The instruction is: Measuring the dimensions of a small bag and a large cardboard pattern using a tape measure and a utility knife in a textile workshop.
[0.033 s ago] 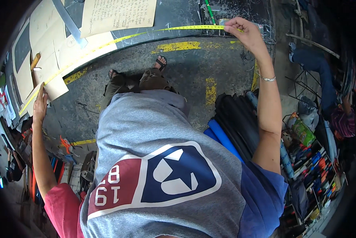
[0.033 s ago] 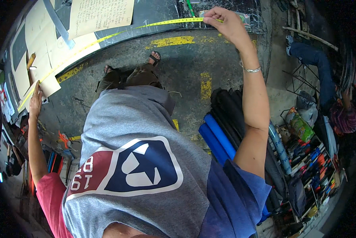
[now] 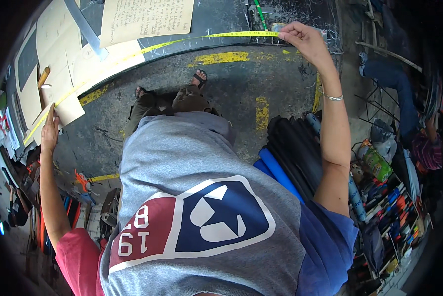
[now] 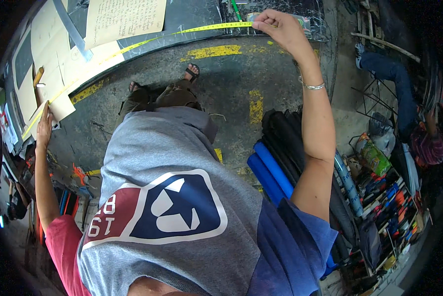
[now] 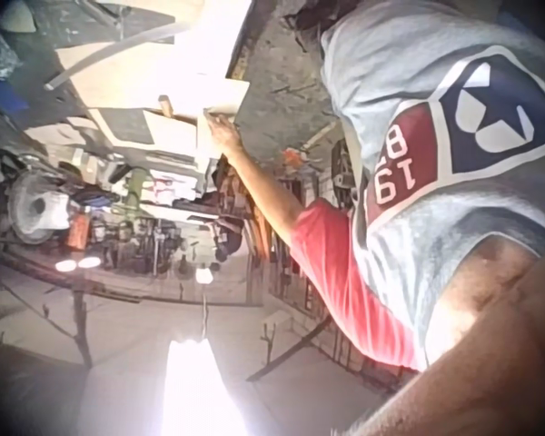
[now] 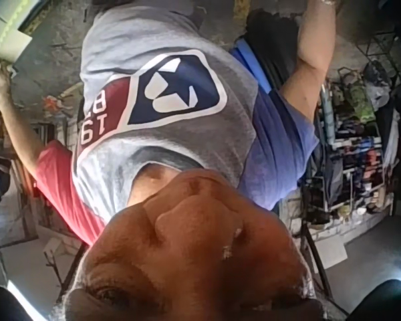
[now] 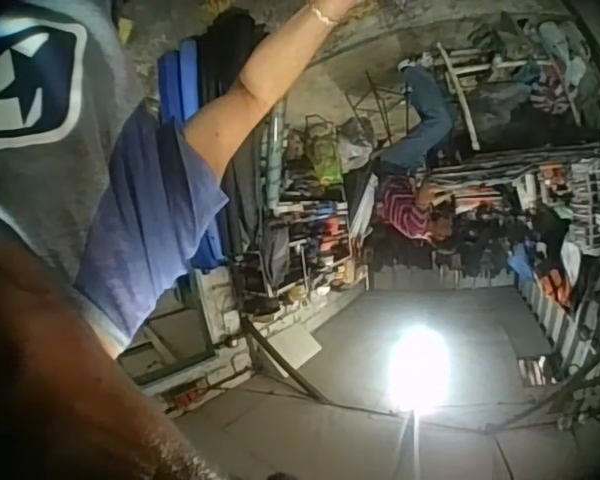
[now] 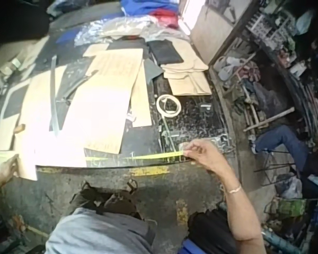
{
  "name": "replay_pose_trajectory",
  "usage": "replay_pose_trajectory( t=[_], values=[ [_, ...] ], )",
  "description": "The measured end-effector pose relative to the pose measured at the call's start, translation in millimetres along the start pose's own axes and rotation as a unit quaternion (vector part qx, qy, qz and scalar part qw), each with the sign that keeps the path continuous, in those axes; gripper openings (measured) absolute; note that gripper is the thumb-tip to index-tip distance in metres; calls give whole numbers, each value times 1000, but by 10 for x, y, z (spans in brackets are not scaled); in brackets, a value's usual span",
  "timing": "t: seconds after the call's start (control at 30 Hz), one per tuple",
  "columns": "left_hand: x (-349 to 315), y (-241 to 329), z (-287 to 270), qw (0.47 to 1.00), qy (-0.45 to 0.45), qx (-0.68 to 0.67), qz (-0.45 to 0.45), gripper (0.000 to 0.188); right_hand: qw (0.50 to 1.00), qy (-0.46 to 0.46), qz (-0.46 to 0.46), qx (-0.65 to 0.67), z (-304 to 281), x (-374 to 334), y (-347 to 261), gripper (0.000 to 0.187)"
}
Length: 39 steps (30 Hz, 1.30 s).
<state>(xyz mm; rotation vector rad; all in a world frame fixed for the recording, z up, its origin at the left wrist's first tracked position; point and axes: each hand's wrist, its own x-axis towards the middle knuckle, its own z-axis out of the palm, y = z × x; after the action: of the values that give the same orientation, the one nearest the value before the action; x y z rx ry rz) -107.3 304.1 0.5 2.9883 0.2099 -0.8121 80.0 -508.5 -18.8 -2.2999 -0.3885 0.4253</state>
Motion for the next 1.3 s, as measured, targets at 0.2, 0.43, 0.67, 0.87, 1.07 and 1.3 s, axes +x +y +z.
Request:
replay_pose_trajectory(
  t=[0.2,0.43,0.67,0.87,1.07,1.3],
  values=[
    [-2,22,35,1000,13,-16,-3,55,980,-125,119,102,-266,-148,3,17],
    [-1,-9,71,1000,19,-17,-1,57,990,-25,139,-2,-704,-407,113,15],
    [8,-45,89,998,64,-4,-10,54,985,51,138,-89,-986,-440,507,17],
    [10,-53,134,999,40,-21,27,55,979,80,162,-91,-1236,-526,767,16],
    [11,-54,115,1000,23,-9,7,56,971,100,203,-71,-1422,-651,988,15],
    [-5,-19,123,997,74,2,-9,56,955,99,274,-62,-1487,-685,1210,19]
  ],
)
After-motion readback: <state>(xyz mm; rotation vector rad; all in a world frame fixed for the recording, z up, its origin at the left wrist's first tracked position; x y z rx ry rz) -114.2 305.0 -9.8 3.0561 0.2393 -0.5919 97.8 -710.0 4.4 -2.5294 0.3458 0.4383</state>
